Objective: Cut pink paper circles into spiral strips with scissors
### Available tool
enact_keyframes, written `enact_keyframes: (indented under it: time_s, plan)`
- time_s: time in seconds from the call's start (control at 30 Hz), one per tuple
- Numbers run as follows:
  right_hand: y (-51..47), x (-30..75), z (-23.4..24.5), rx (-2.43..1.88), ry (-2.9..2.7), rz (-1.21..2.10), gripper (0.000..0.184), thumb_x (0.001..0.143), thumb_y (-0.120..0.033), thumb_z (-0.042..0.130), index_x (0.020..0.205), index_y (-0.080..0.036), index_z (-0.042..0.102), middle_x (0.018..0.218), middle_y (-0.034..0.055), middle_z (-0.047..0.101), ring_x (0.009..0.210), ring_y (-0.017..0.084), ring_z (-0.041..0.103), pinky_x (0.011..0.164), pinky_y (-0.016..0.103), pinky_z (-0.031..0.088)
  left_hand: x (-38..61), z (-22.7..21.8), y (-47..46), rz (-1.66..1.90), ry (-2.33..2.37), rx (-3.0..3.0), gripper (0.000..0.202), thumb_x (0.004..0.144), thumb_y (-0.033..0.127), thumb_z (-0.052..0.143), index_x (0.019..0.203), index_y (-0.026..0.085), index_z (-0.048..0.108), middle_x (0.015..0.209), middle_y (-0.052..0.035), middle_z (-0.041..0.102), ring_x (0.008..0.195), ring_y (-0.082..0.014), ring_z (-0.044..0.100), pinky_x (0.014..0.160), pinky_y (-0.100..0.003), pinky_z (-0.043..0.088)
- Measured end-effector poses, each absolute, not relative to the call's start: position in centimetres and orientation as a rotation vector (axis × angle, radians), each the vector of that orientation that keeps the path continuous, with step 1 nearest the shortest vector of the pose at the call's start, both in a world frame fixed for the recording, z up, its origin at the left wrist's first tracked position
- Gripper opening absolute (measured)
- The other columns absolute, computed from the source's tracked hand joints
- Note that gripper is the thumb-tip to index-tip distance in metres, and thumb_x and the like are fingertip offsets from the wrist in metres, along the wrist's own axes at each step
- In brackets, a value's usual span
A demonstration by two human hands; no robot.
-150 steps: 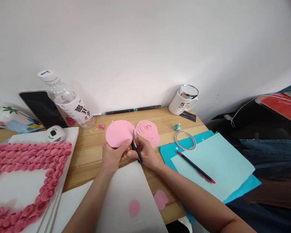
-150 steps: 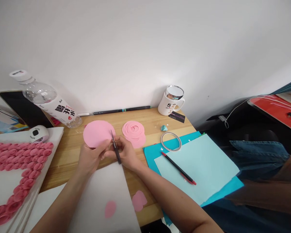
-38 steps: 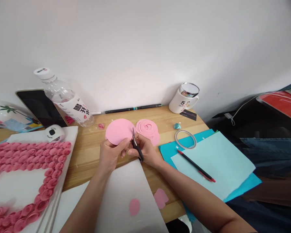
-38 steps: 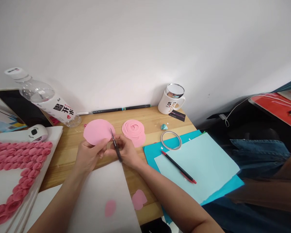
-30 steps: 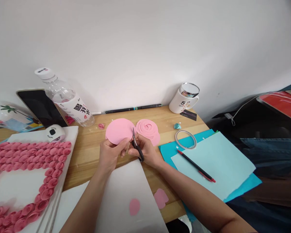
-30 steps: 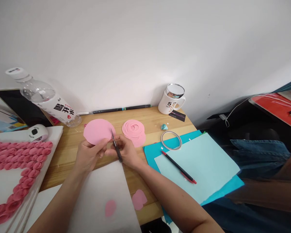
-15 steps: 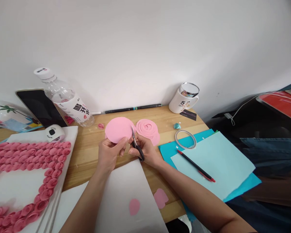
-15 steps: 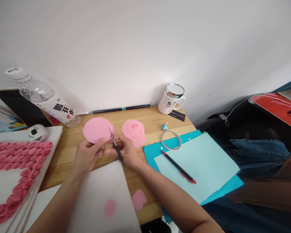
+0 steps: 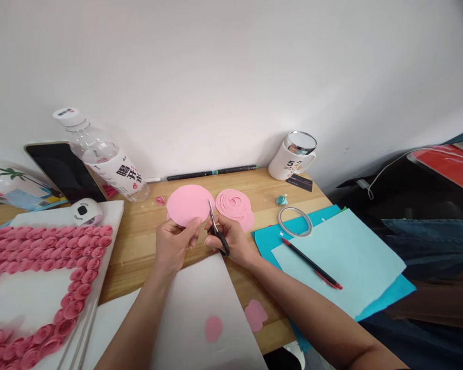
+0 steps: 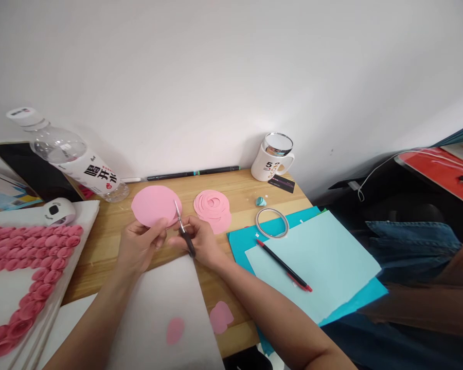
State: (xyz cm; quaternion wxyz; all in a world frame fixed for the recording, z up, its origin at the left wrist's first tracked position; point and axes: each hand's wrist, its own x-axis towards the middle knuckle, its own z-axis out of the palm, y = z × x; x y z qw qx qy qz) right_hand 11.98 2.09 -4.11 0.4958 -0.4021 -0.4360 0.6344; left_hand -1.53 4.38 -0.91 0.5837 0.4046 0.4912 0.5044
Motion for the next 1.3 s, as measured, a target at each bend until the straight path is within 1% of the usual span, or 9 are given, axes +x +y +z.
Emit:
enact_keyframes:
  time_s: [0.13, 0.27, 0.37, 0.47, 0.67, 0.77, 0.9, 1.13, 1.3]
  plan:
    - [2.02, 11.87, -4.34, -0.977, -1.043, 1.543, 0.050, 0.054, -0.047, 0.083, 0.080, -0.018, 0.052, 0.050, -0.0093, 0.042, 0.042, 0.005, 0.031, 0.041, 0.020, 0.024, -1.61, -0.67, 4.35, 1.135, 1.099, 0.905, 0.024, 0.063, 0.028, 0.071, 0.051, 0.014, 0.055, 0.043, 0.0040, 0.053, 0.029, -0.0046, 0.039, 0.029, -0.019, 0.028]
    - [1.84, 11.65, -4.25, -0.943, -1.044, 1.558, 0.049, 0.054, -0.046, 0.083, 0.079, -0.018, 0.052, 0.054, -0.0067, 0.048, 0.045, 0.006, 0.036, 0.044, 0.020, 0.028, -1.56, -0.69, 4.26, 1.087, 1.093, 0.899, 0.027, 0.065, 0.032, 0.071, 0.051, 0.012, 0.058, 0.045, 0.0007, 0.057, 0.030, -0.0062, 0.043, 0.028, -0.019, 0.031]
    - [1.83, 11.53, -4.08, -0.904, -1.067, 1.588, 0.049, 0.055, -0.048, 0.082, 0.079, -0.018, 0.052, 0.059, -0.0039, 0.053, 0.048, 0.008, 0.041, 0.047, 0.022, 0.031, -1.47, -0.80, 4.19, 1.094, 1.130, 0.894, 0.024, 0.063, 0.030, 0.073, 0.053, 0.012, 0.061, 0.044, 0.0006, 0.057, 0.033, -0.0063, 0.044, 0.030, -0.019, 0.033]
    - [1.96, 11.59, -4.00, -0.919, -1.086, 1.572, 0.052, 0.053, -0.049, 0.082, 0.082, -0.020, 0.052, 0.061, -0.0036, 0.052, 0.051, 0.010, 0.045, 0.048, 0.023, 0.032, -1.48, -0.90, 4.15, 1.079, 1.162, 0.924, 0.021, 0.062, 0.028, 0.072, 0.053, 0.012, 0.062, 0.042, 0.0017, 0.055, 0.031, -0.0053, 0.041, 0.030, -0.019, 0.031]
    - [2.20, 11.86, -3.97, -0.919, -1.081, 1.500, 0.054, 0.051, -0.045, 0.085, 0.085, -0.019, 0.052, 0.065, -0.0028, 0.052, 0.060, 0.013, 0.048, 0.055, 0.024, 0.036, -1.60, -0.87, 4.09, 1.072, 1.210, 1.045, 0.030, 0.063, 0.026, 0.070, 0.041, 0.015, 0.053, 0.037, 0.0029, 0.049, 0.031, -0.0051, 0.039, 0.032, -0.020, 0.030]
    - [2.21, 11.86, -3.97, -0.903, -1.060, 1.503, 0.055, 0.050, -0.043, 0.086, 0.086, -0.019, 0.051, 0.065, -0.0035, 0.051, 0.060, 0.012, 0.045, 0.056, 0.024, 0.034, -1.62, -0.74, 4.12, 1.081, 1.215, 1.060, 0.030, 0.063, 0.024, 0.070, 0.040, 0.015, 0.052, 0.035, 0.0041, 0.046, 0.031, -0.0048, 0.038, 0.033, -0.020, 0.030]
    - [2.18, 11.82, -3.91, -0.907, -1.058, 1.527, 0.054, 0.051, -0.044, 0.085, 0.085, -0.018, 0.051, 0.065, -0.0042, 0.049, 0.058, 0.011, 0.043, 0.054, 0.024, 0.031, -1.63, -0.74, 4.17, 1.075, 1.203, 1.063, 0.027, 0.063, 0.025, 0.069, 0.042, 0.015, 0.055, 0.034, 0.0046, 0.044, 0.031, -0.0047, 0.037, 0.033, -0.019, 0.030]
    - [2.16, 11.87, -3.61, -0.906, -1.064, 1.528, 0.053, 0.052, -0.045, 0.084, 0.084, -0.017, 0.051, 0.060, -0.0061, 0.048, 0.051, 0.007, 0.035, 0.048, 0.020, 0.026, -1.69, -1.03, 4.16, 1.074, 1.200, 1.078, 0.028, 0.064, 0.027, 0.069, 0.044, 0.015, 0.055, 0.035, 0.0038, 0.046, 0.031, -0.0049, 0.038, 0.033, -0.020, 0.030]
    - [2.11, 12.03, -3.56, -0.913, -1.046, 1.541, 0.053, 0.051, -0.043, 0.085, 0.084, -0.017, 0.052, 0.056, -0.0068, 0.047, 0.050, 0.006, 0.033, 0.047, 0.020, 0.025, -1.73, -0.95, 4.20, 1.084, 1.217, 1.049, 0.022, 0.063, 0.027, 0.070, 0.050, 0.014, 0.058, 0.037, 0.0036, 0.048, 0.031, -0.0049, 0.038, 0.032, -0.020, 0.028]
